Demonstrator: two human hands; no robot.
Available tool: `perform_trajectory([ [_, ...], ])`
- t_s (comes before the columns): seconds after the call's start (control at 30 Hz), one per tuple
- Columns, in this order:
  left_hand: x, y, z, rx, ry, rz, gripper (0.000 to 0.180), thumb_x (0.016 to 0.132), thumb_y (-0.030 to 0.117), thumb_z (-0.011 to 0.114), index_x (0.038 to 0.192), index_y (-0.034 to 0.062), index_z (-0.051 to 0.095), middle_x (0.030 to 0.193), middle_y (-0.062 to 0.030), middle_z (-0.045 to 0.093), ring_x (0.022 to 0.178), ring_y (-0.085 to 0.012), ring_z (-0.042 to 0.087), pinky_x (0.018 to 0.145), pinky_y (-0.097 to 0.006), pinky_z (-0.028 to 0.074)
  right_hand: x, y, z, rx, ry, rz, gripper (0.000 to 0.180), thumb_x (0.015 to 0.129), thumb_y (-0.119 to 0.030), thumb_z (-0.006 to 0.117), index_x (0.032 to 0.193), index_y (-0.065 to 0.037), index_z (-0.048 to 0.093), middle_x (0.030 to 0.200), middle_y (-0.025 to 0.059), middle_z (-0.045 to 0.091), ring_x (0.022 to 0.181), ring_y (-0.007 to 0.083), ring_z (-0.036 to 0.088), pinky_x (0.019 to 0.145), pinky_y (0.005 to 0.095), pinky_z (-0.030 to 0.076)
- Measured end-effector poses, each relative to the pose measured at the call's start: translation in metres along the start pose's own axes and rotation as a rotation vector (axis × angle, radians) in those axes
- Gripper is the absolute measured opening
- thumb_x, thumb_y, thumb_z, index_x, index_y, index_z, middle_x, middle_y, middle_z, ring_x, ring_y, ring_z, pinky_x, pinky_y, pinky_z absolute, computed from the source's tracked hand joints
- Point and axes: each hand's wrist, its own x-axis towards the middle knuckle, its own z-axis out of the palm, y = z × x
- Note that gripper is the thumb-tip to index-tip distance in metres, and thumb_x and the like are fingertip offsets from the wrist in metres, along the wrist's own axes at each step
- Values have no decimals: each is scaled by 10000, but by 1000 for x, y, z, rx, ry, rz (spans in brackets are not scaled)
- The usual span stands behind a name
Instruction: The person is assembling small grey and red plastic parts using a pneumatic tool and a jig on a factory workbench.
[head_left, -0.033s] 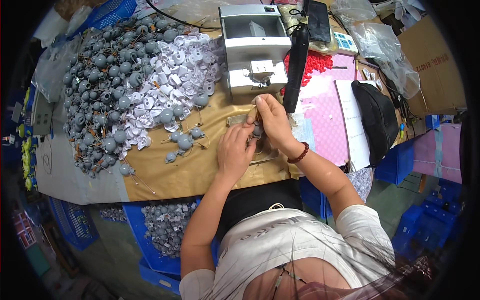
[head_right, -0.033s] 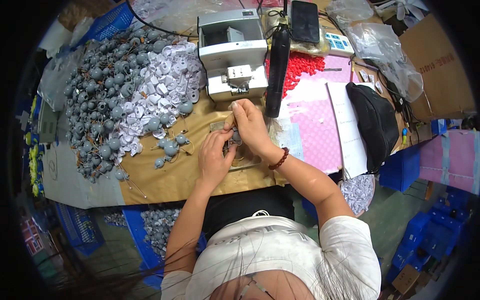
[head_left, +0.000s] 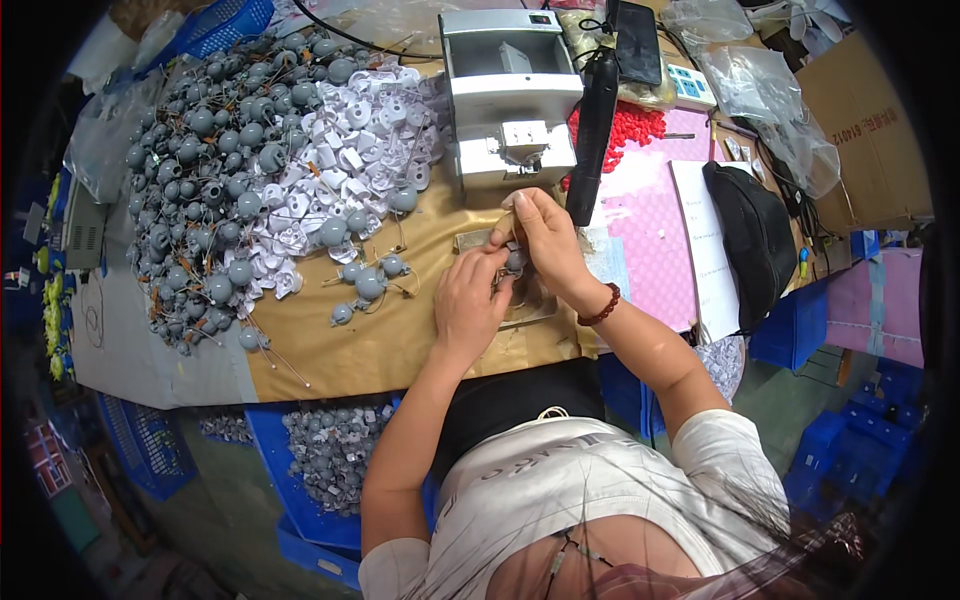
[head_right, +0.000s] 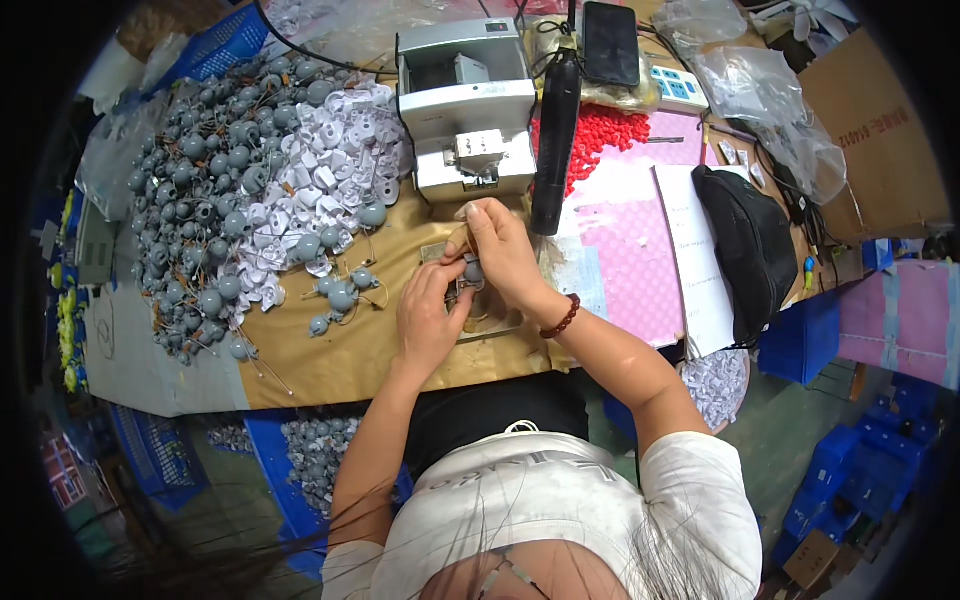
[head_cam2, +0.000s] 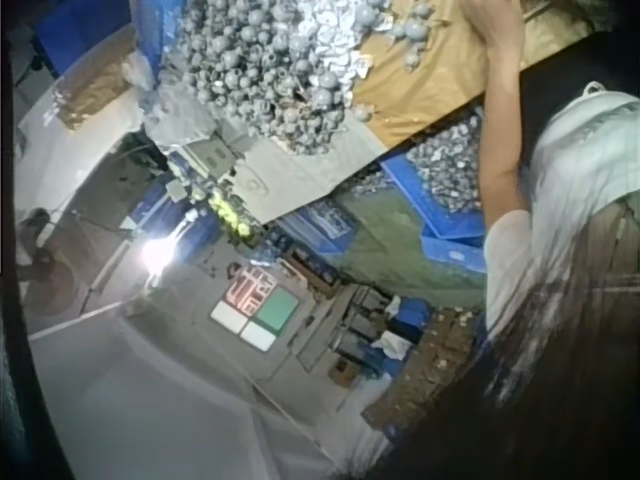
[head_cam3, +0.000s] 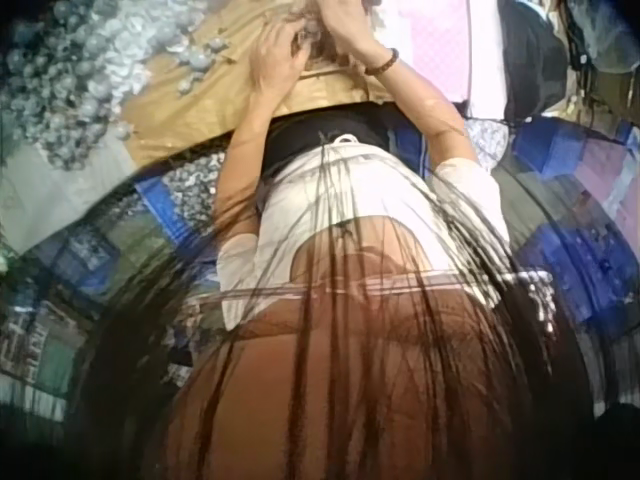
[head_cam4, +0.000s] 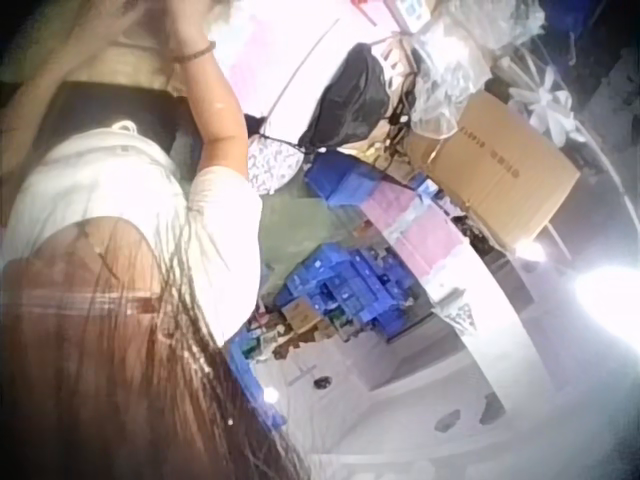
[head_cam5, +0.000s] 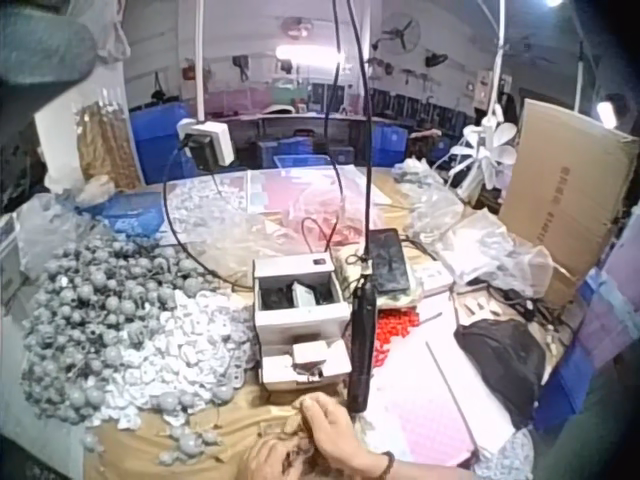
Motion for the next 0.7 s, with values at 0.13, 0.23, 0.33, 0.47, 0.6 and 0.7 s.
perform_trajectory([
  [0.13,-13,11,-29,-200,73,-77,370,832,-11,700,1184,38,596,1090,-156,633,1018,-344,634,810,-404,540,-9,-16,-11,-77,-44,-212,334,1096,-293,437,1127,2,590,840,81,685,812,171,683,794,305,545],
  [0.23,-39,23,-90,-197,-43,-145,404,839,-24,687,1226,41,593,1103,-174,620,990,-361,639,828,-395,545,-13,-38,-53,-377,113,-364,328,1091,-244,459,1043,23,643,885,73,704,824,141,679,801,289,536],
  [0.33,-77,25,-177,-27,-617,-363,378,839,63,699,1207,45,618,1111,-178,639,993,-370,645,841,-414,534,3,-31,-117,-784,269,-460,159,1018,-118,573,1068,13,648,888,87,713,786,127,672,728,278,529],
  [0.47,-137,4,-242,36,-979,-668,385,831,200,734,1170,37,653,1064,-190,689,966,-388,656,840,-449,521,9,-16,-147,-1216,229,-370,222,913,-64,660,1132,-46,638,957,123,657,764,243,656,695,350,524],
  [0.6,-109,-26,-233,317,-460,-628,290,852,163,711,1099,23,652,1007,-183,668,966,-386,625,838,-460,498,14,-10,-149,-1390,186,-384,282,861,-36,668,1138,-53,620,970,146,628,879,327,631,745,415,517],
  [0.7,-79,-82,-205,667,-97,-405,265,851,131,706,1083,24,638,1001,-173,639,984,-378,586,845,-467,478,20,-10,-149,-1437,154,-406,277,850,-21,659,1122,-46,613,970,158,627,902,350,622,759,433,514],
])
